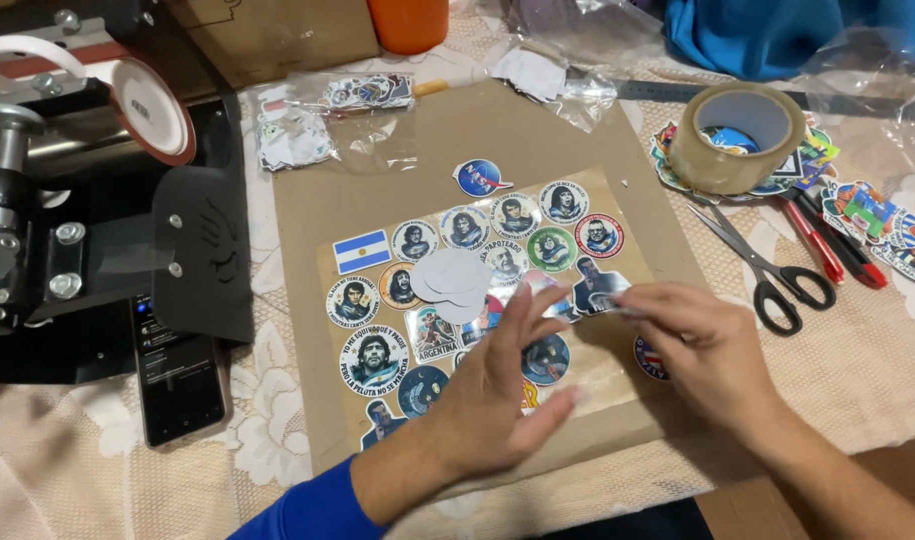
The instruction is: Arranging various stickers on a cardboard sheet and applying transfer tape, using scissors for trimming.
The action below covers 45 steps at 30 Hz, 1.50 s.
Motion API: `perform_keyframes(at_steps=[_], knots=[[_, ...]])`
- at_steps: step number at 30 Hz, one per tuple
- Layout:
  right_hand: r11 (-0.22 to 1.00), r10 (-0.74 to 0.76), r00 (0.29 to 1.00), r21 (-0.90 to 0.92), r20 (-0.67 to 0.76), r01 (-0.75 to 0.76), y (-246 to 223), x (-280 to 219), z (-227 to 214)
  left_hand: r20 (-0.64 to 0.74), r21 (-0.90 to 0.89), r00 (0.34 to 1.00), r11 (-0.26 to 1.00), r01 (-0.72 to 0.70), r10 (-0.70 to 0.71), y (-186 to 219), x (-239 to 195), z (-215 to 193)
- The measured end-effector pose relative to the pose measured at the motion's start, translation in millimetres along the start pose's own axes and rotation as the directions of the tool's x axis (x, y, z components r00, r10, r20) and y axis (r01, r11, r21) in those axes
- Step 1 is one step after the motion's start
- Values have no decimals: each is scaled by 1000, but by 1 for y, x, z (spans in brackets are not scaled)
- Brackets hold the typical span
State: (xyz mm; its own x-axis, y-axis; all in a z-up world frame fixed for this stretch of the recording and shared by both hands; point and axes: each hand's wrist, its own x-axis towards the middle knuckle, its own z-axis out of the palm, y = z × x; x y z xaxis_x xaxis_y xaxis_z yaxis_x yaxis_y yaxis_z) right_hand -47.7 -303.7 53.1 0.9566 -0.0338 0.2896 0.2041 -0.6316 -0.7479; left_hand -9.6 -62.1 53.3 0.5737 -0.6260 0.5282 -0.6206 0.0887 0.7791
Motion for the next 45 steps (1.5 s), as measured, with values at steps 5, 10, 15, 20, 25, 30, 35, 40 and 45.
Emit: perform_keyframes(at_steps=[5, 10, 15, 20, 25, 30, 35, 40, 45], knots=[[830, -312, 944, -453, 108, 326, 9, -39, 24, 40, 80, 992, 990, 118, -121, -31, -10, 7], [733, -415, 901, -539, 130, 415, -2, -38, 27, 127, 136, 990, 990, 41, -58, -42, -15, 12], [734, -370, 918, -560, 147, 385, 4, -37, 32, 219, 182, 976, 982, -49, 8, -48, -18, 15], [786, -304, 932, -500, 199, 364, 11, -36, 31, 237, 213, 970, 971, -110, 59, -49, -21, 17], [786, -266, 924, -492, 276, 373, 10, -33, 26, 244, 209, 965, 967, -144, 91, -44, -18, 14], [713, -361, 888, -530, 284, 459, -8, -24, 18, 298, 264, 954, 957, -122, 39, -44, -20, 15], [672, -365, 899, -599, 244, 435, -9, -23, 12, 290, 219, 955, 968, -123, 55, -43, -19, 14], [835, -309, 913, -383, 267, 395, 8, -22, 7, 287, 160, 954, 977, -137, 87, -41, -16, 10], [914, 228, 944, -387, 239, -123, 24, -19, -50, 303, 143, 952, 990, 7, -50, -45, -15, 11]])
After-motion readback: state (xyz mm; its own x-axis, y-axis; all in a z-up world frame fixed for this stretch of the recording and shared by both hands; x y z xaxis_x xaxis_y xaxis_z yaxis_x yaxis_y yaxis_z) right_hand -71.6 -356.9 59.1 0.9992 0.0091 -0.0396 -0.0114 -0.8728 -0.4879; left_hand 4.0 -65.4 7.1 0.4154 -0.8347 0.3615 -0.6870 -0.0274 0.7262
